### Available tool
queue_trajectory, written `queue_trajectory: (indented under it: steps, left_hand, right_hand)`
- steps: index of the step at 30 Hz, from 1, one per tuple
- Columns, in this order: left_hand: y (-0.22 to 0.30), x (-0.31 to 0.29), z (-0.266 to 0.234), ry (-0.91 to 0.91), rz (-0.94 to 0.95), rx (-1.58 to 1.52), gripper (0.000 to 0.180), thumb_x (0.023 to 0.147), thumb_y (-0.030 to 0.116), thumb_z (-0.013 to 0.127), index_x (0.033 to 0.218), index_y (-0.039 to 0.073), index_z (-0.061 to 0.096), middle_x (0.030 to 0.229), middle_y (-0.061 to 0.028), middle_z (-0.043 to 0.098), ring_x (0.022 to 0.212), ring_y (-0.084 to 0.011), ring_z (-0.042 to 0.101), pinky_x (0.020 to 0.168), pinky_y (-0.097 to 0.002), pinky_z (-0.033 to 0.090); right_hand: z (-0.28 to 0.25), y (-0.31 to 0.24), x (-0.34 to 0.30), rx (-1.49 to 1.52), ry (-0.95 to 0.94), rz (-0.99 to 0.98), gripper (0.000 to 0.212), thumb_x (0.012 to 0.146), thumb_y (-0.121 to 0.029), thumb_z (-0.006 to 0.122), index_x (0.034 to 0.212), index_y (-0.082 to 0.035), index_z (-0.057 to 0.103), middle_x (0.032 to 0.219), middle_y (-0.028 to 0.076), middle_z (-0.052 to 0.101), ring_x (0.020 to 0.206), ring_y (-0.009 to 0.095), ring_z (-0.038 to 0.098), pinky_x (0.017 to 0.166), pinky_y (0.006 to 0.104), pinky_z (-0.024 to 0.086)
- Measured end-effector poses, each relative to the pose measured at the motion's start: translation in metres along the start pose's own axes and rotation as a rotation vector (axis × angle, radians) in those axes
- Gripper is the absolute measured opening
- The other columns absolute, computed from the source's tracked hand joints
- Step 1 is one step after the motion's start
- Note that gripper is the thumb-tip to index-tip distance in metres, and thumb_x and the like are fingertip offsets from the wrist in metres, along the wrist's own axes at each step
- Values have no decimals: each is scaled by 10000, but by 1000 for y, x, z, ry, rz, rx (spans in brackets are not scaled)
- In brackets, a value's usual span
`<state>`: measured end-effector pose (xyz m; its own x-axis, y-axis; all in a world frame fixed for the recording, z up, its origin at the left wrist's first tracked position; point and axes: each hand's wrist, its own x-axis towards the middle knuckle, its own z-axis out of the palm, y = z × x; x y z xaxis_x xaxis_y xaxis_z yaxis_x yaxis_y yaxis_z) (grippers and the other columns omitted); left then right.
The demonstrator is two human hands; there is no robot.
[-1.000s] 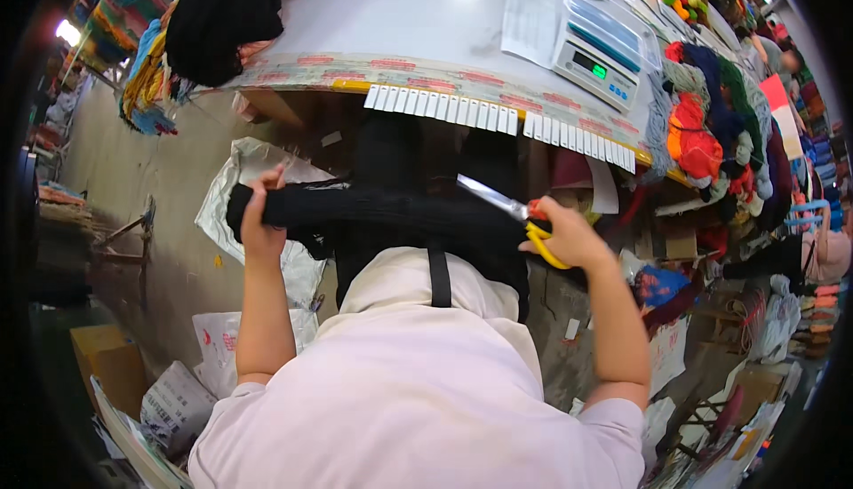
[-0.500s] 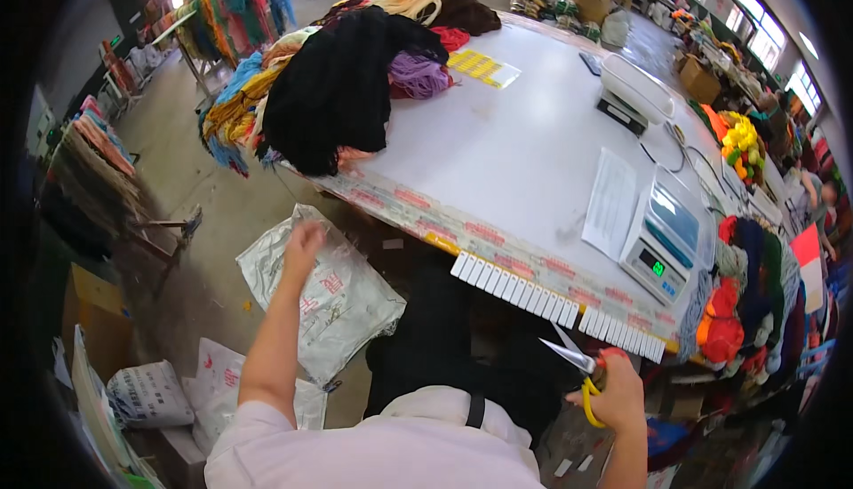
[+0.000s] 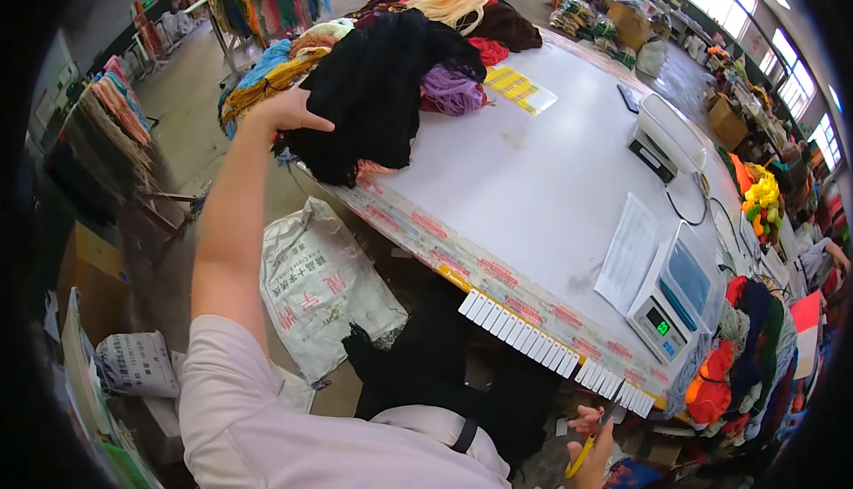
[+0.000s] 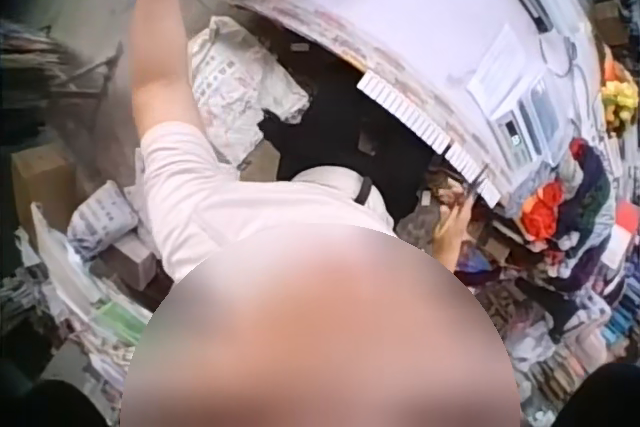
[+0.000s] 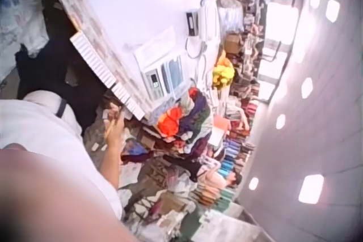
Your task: Documenting data in a notebook, weighing bundles of yarn on a scale, and trimming them with scissors.
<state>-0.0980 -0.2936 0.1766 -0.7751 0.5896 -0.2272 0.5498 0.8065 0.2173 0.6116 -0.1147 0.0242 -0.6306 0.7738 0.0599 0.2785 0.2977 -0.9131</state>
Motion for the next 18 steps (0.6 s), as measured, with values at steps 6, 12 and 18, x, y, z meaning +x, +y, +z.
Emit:
queue_trajectory:
  steps: [6, 12, 18]
  left_hand:
    - [19, -24, -55, 127, 91, -88, 621, 692, 317, 713, 1170, -64, 602, 1093, -151, 664, 993, -258, 629, 864, -337, 494]
    - [-93, -21, -63, 970, 1015, -85, 284, 791, 142, 650, 1061, 61, 620, 929, -76, 662, 899, -216, 629, 846, -303, 493]
    - [-167, -165, -116, 190, 1203, -1908, 366, 910, 177, 446, 1194, -50, 487, 868, -66, 561, 678, -156, 558, 948, -395, 425]
  right_hand:
    - [17, -25, 28, 139, -7, -54, 922, 757, -649, 679, 1310, 26, 381, 1159, 172, 577, 900, 189, 621, 814, 307, 472]
    - [41, -46, 74, 255, -187, -325, 857, 825, -663, 572, 1338, -15, 343, 1013, 152, 590, 919, 265, 634, 955, 401, 434]
    - [95, -105, 112, 496, -450, -360, 727, 780, -621, 678, 1218, -81, 466, 1090, 149, 631, 867, 235, 666, 837, 372, 522]
